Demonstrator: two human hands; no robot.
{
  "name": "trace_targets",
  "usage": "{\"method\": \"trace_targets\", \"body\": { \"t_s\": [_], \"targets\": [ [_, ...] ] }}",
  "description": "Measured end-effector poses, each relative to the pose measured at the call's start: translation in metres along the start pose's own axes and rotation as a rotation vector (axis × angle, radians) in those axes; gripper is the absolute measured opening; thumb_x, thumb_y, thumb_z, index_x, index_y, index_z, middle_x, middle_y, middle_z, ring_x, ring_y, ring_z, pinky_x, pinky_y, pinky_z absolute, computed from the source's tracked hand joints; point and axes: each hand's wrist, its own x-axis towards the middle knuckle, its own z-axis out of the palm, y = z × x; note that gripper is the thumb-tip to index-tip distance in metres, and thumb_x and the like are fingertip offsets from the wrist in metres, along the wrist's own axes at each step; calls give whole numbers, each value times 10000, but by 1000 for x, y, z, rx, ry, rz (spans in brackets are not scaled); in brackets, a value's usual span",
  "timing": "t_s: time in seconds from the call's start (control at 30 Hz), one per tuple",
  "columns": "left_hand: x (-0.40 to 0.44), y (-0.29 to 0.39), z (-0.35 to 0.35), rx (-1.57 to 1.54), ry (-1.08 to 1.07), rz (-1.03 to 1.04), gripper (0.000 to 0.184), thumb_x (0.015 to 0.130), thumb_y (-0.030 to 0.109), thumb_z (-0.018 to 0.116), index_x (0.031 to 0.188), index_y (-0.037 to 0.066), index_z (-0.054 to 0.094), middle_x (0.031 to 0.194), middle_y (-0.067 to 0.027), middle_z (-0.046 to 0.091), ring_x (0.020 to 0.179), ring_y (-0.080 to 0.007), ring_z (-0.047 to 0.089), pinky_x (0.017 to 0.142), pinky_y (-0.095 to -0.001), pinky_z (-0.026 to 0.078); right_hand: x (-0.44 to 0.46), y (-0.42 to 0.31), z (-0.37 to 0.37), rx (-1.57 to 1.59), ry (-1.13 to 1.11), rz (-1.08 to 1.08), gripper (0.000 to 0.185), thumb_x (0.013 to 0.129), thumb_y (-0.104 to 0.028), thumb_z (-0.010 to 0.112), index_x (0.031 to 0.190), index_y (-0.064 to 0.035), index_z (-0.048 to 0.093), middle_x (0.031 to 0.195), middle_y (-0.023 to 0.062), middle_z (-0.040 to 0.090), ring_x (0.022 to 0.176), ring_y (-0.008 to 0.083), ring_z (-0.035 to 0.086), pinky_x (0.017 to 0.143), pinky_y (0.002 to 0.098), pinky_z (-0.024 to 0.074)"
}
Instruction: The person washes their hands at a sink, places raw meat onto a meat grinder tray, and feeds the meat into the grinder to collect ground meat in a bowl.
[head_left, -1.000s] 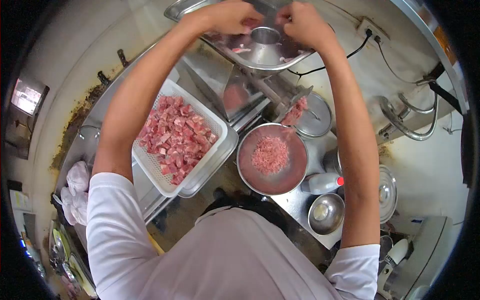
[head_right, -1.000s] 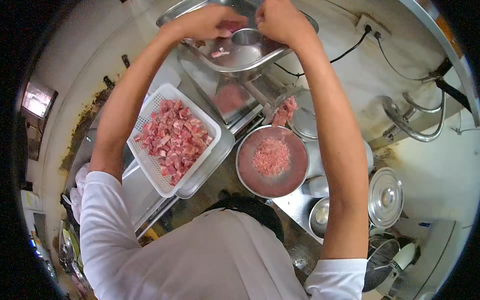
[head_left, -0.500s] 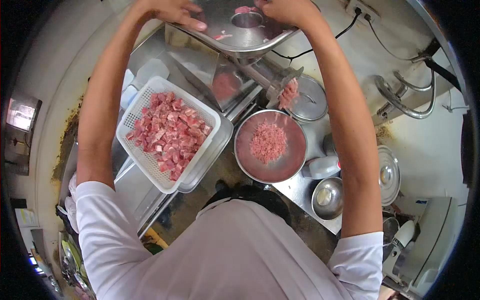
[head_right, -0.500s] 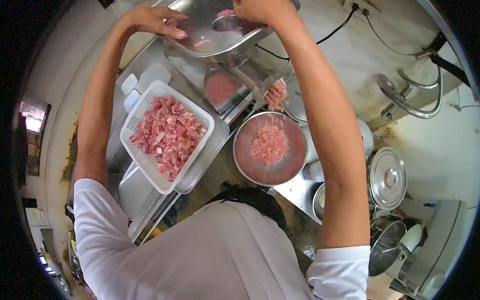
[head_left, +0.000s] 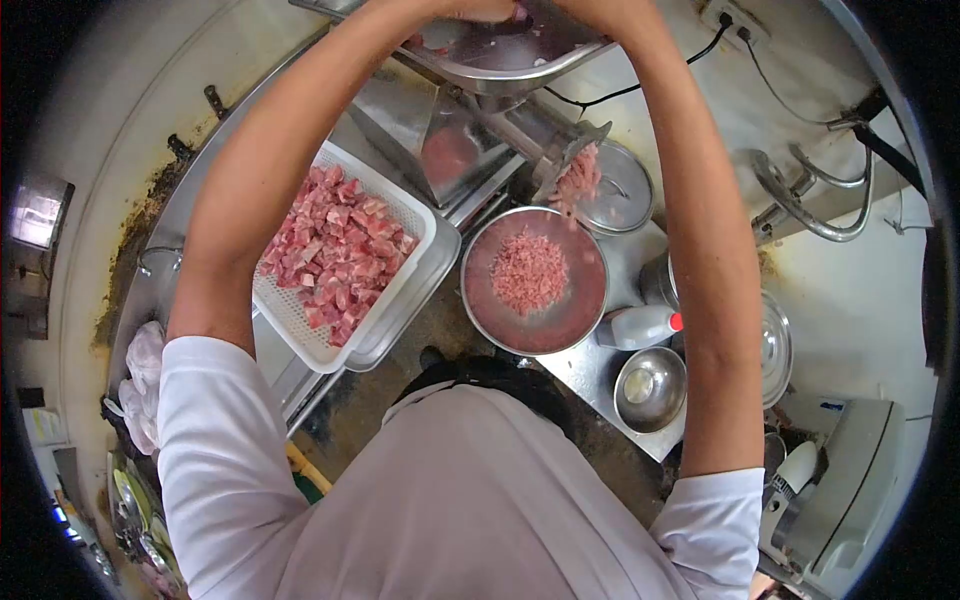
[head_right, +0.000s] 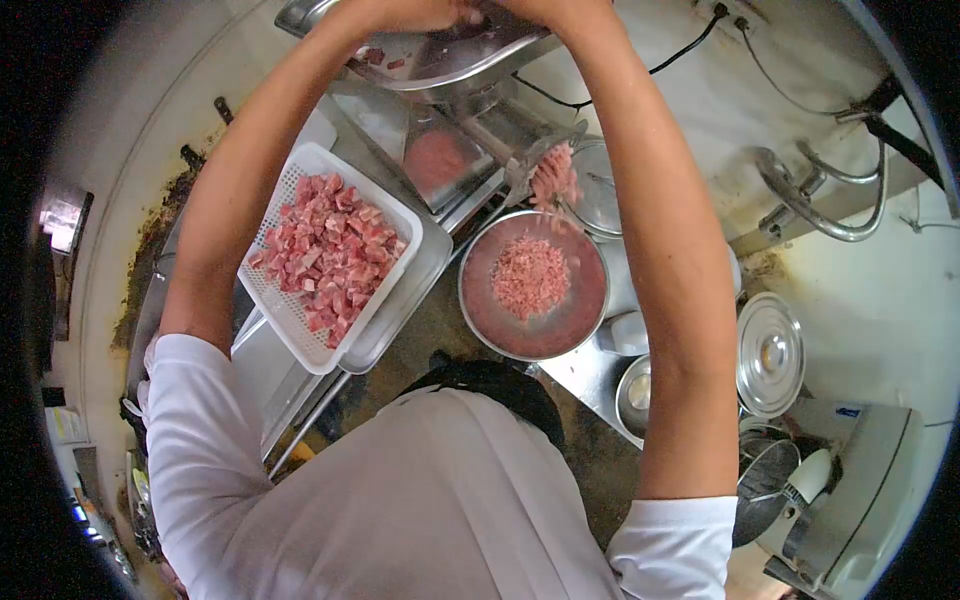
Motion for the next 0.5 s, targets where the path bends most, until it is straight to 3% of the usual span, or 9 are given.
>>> {"method": "trace_targets", "body": {
  "t_s": [0.07,0.17,0.23,0.3,0.33,0.37,0.4,0.43,0.5],
  "targets": [
    [-6,-1,4,40,-112,65,280,778,212,591,891,-29,680,893,-261,657,865,-411,643,749,-481,495,1,7,6,20,17,-18,238,721,-117,613,888,34,689,858,296,630,816,455,628,728,460,503],
    [-23,19,-10,48,-267,-71,321,805,232,556,931,-39,670,898,-271,654,878,-408,643,769,-486,485,0,6,6,70,13,0,238,728,-136,627,885,30,695,834,295,628,786,434,641,712,447,504],
    [-33,26,-18,56,-318,70,346,827,232,534,998,-46,650,924,-274,654,879,-415,639,795,-478,483,-2,-5,-1,108,-17,15,236,736,-145,629,883,28,696,815,292,629,760,412,653,705,440,505],
    [-54,26,-34,44,-245,63,346,837,201,537,1055,-52,627,971,-272,651,892,-423,628,810,-466,485,-2,-17,-9,81,-53,105,203,774,-135,621,879,20,700,788,246,658,708,296,668,687,403,514],
    [-72,32,-52,-114,-79,69,340,834,182,548,1061,-60,620,984,-269,650,895,-417,630,815,-456,488,-2,-19,-9,98,-58,83,203,774,-135,621,879,20,700,788,246,658,708,296,668,687,403,514],
    [-86,31,-62,-270,90,78,335,832,163,560,1068,-69,614,997,-267,649,898,-411,632,819,-446,492,-3,-17,-8,137,138,-5,188,782,-131,623,868,19,697,776,225,663,698,264,662,675,390,515],
    [-100,19,-55,-219,309,-23,337,848,171,595,1067,-85,606,1047,-239,656,879,-363,652,819,-435,510,-6,-14,-5,179,330,-88,175,789,-127,624,857,17,695,765,204,667,689,233,656,663,378,515],
    [-124,17,-59,-276,407,-68,335,863,200,610,1070,-63,619,1056,-202,666,864,-315,662,796,-410,532,-11,-12,-3,222,523,-170,162,797,-124,626,846,16,693,754,182,671,679,201,651,652,365,516],
    [-184,-10,-59,-356,416,-291,463,840,333,678,1158,3,611,1023,-137,678,869,-245,651,786,-374,526,-39,-11,8,625,751,-81,117,859,-68,634,948,-8,680,849,149,689,694,201,672,600,307,539]
  ]
}}
